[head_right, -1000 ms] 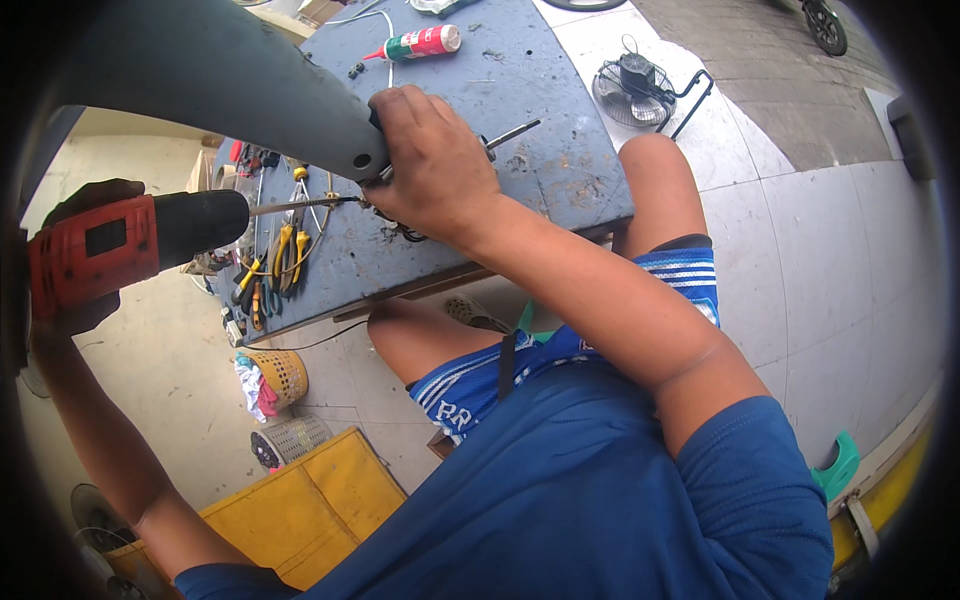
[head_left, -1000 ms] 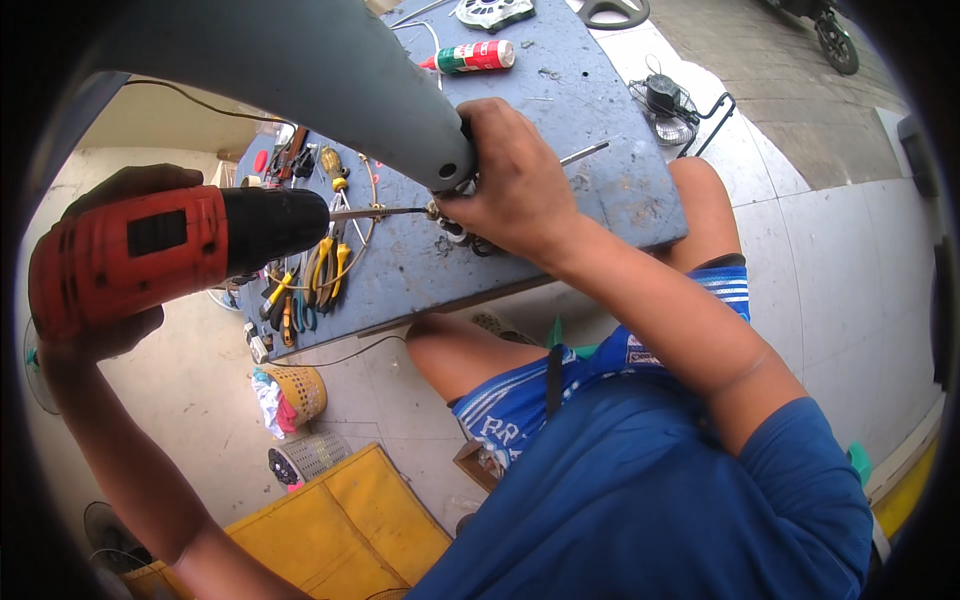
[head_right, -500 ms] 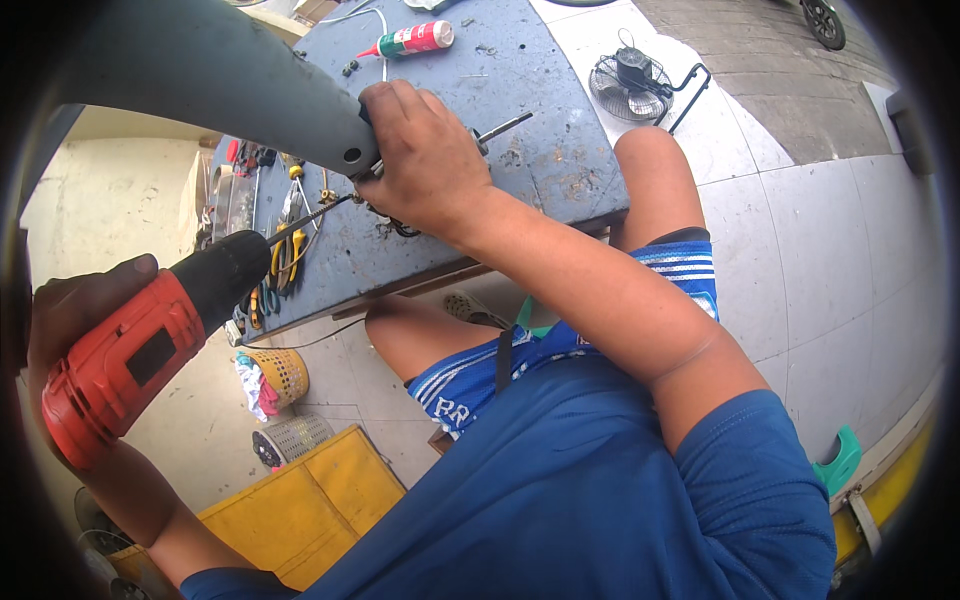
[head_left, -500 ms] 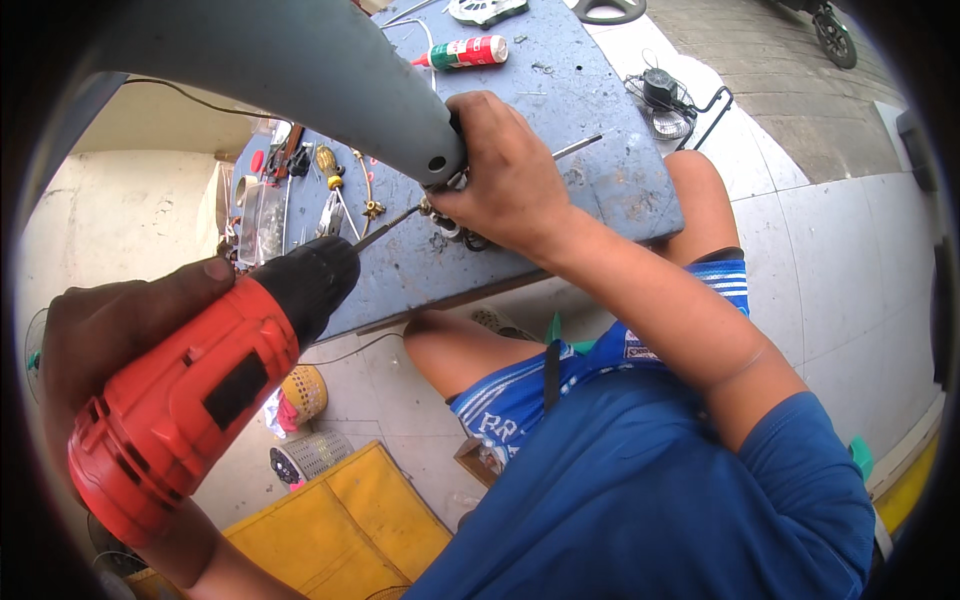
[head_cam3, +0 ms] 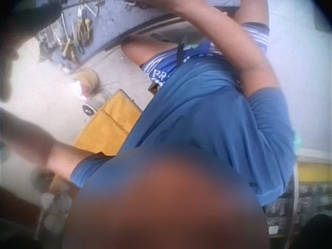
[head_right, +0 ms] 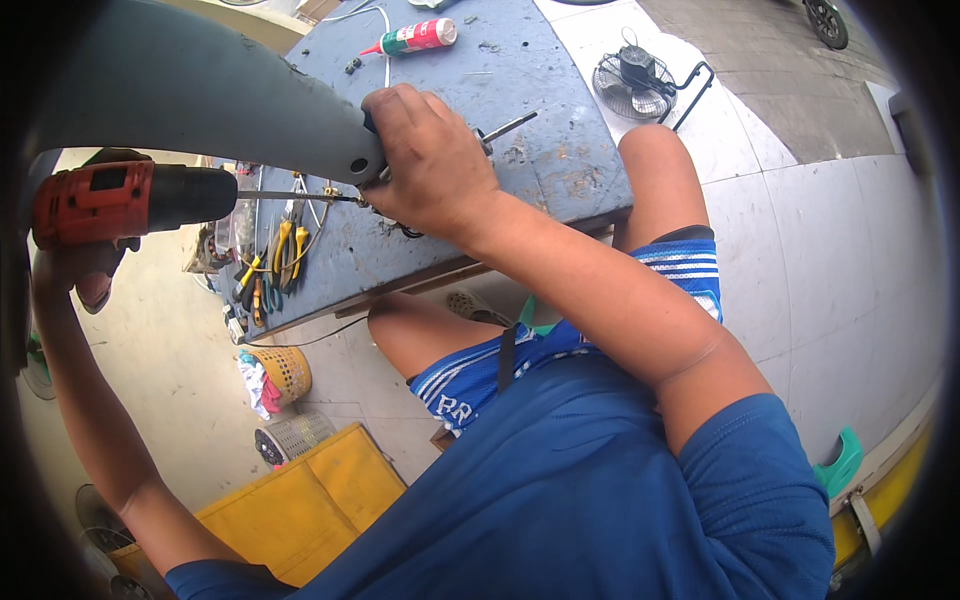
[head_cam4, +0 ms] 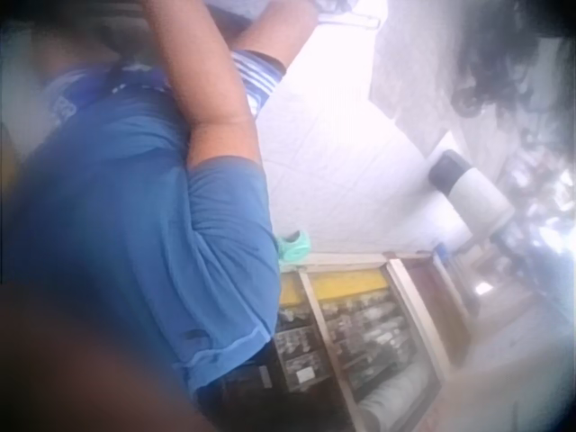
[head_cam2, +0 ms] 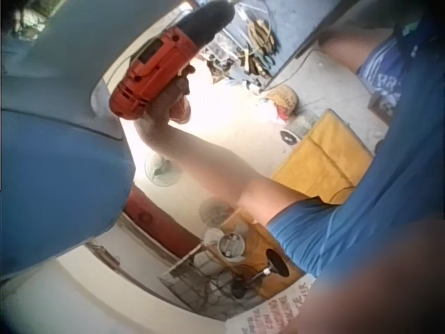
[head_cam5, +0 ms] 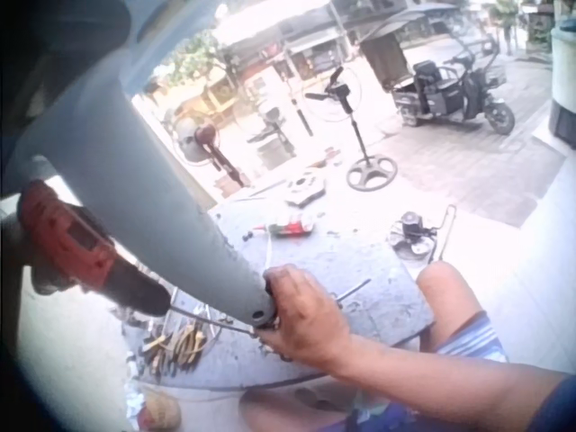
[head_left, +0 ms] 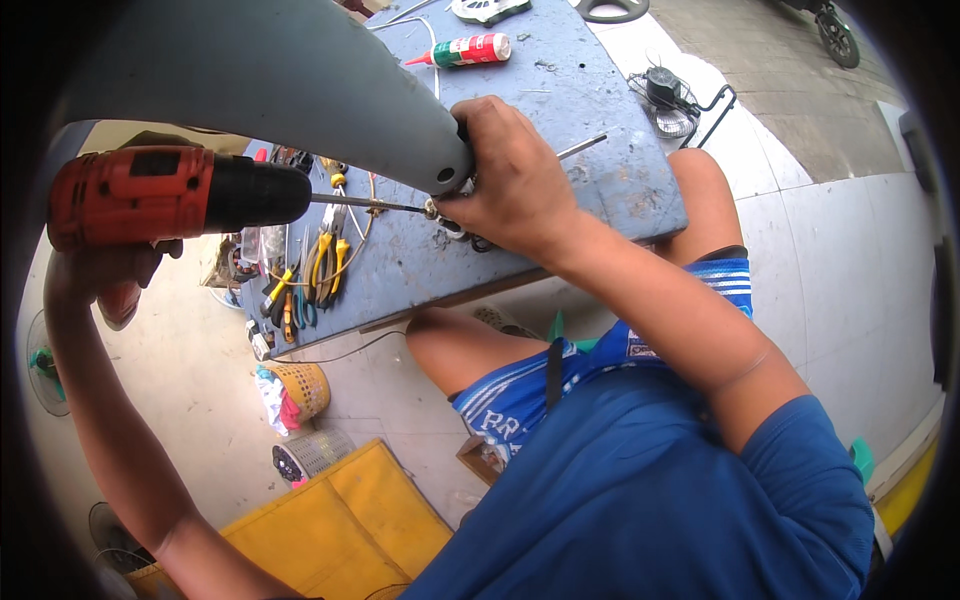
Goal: The person assembles a small motor onto a light blue plastic housing using a red cordless drill. They align the motor, insert and tighten screws, and adjust wires and a metal rod while working at a cluttered workbench.
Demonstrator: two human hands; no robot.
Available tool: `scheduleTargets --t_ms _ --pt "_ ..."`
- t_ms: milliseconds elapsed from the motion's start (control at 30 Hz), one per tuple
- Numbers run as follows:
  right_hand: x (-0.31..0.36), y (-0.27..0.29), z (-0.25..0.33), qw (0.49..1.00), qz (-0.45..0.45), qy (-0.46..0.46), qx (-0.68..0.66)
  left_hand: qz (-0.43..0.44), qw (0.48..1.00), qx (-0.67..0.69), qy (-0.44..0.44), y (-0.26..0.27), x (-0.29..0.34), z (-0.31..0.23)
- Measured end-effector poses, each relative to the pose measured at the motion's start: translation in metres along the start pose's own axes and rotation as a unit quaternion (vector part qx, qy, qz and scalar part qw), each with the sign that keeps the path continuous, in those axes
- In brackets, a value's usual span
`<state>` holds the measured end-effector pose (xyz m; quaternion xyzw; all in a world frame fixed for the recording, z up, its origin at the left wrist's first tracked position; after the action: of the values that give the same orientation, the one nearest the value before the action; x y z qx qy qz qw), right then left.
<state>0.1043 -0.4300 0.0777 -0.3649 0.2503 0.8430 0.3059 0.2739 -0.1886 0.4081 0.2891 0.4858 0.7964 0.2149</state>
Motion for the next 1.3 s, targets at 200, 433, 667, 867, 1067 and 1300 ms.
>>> scheduleTargets --t_ms 200,433,667,867,1067,1300 --pt "0.000 -0.002 -0.001 1.000 -0.002 0.003 0.003 0.017 0.997 0.063 0.044 -0.003 -0.010 0.016" --pt "-0.001 -0.001 -0.001 1.000 0.001 0.002 0.006 0.009 0.977 0.202 0.067 0.001 -0.003 -0.012" --pt "0.000 0.000 0.000 1.000 0.000 0.000 0.004 -0.002 0.987 0.142 0.077 -0.007 -0.012 0.007" --pt "0.000 0.000 0.000 1.000 -0.003 0.001 -0.005 -0.005 0.968 0.225 0.112 -0.007 -0.013 0.006" --pt "0.000 0.001 0.000 1.000 0.001 -0.007 -0.007 0.015 0.941 0.324 0.098 -0.004 -0.012 -0.002" --pt "-0.007 0.001 -0.001 0.999 0.021 -0.038 -0.005 0.015 0.952 0.290 0.099 -0.012 0.012 0.016"
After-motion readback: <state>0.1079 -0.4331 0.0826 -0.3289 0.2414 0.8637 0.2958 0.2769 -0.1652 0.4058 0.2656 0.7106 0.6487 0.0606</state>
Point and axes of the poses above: each hand's wrist, its own x-axis away from the middle knuckle, its own y-axis out of the back of the hand, z = x × y, the point moved 2 cm from there along -x, towards the middle knuckle, and after that the axes turned 8 degrees about y, right-handed, at the moved point
